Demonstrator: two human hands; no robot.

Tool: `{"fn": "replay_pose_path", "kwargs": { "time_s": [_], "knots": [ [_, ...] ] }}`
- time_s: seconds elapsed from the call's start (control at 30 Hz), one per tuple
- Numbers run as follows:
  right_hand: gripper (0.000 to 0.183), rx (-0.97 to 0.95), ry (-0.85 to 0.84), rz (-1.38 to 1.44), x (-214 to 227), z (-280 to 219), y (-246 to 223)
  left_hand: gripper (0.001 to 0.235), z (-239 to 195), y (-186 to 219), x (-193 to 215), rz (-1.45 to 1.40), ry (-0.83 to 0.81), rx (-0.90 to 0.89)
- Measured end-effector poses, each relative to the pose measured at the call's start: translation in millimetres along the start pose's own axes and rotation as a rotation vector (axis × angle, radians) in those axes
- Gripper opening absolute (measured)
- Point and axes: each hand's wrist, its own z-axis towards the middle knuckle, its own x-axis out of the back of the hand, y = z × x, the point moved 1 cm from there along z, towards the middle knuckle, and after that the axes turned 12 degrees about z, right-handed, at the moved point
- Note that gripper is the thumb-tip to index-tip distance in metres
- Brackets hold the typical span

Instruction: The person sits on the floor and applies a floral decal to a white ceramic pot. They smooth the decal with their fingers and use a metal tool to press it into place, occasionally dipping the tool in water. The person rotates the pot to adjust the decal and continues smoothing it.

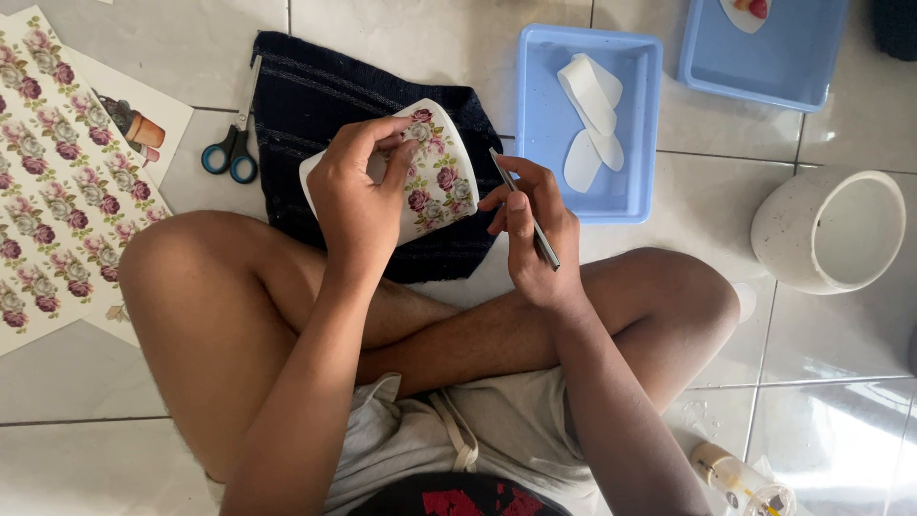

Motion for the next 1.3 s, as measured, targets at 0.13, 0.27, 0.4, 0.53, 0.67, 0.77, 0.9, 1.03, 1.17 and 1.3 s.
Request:
{"fn": "replay_pose_path", "kwargs": {
  "time_s": [0.13,0.27,0.4,0.53,0.67,0.77,0.9,1.03,1.17,1.3],
  "knots": [
    [0.045,0.004,-0.005,-0.015,-0.3,-0.2,-0.3,0.021,0.9,4.4,4.5,0.002,0.01,-0.012],
    [0.045,0.009,-0.01,-0.018,-0.3,-0.3,-1.0,0.026,4.5,17.6,19.6,-0.01,-0.077,-0.096],
    [0.044,0.014,-0.014,-0.018,0.3,0.5,-0.9,0.041,-0.5,7.9,23.1,0.009,-0.217,-0.23],
    [0.045,0.018,-0.017,-0.021,-0.6,0.3,1.0,0.042,-5.2,-5.3,13.6,0.038,-0.197,-0.252],
    [0.043,0.024,-0.015,-0.024,-0.5,0.7,-0.3,0.04,-6.7,-9.9,7.2,0.043,-0.134,-0.265],
    [0.043,0.018,-0.017,-0.024,-0.8,0.8,-0.6,0.039,-9.3,-12.9,4.7,0.069,-0.098,-0.285],
    [0.043,0.019,-0.023,-0.027,-0.8,1.2,-1.1,0.037,-9.3,-10.0,7.0,0.058,-0.082,-0.281],
    [0.042,0.018,-0.026,-0.019,-0.9,0.9,0.0,0.036,-11.0,-13.0,5.8,0.056,-0.084,-0.261],
    [0.041,0.02,-0.026,-0.021,-1.3,1.4,0.9,0.037,-11.7,-12.9,7.2,0.029,-0.088,-0.248],
    [0.044,0.01,-0.024,-0.024,-0.8,1.5,1.2,0.034,-12.9,-8.9,11.8,0.077,-0.08,-0.297]
  ]
}}
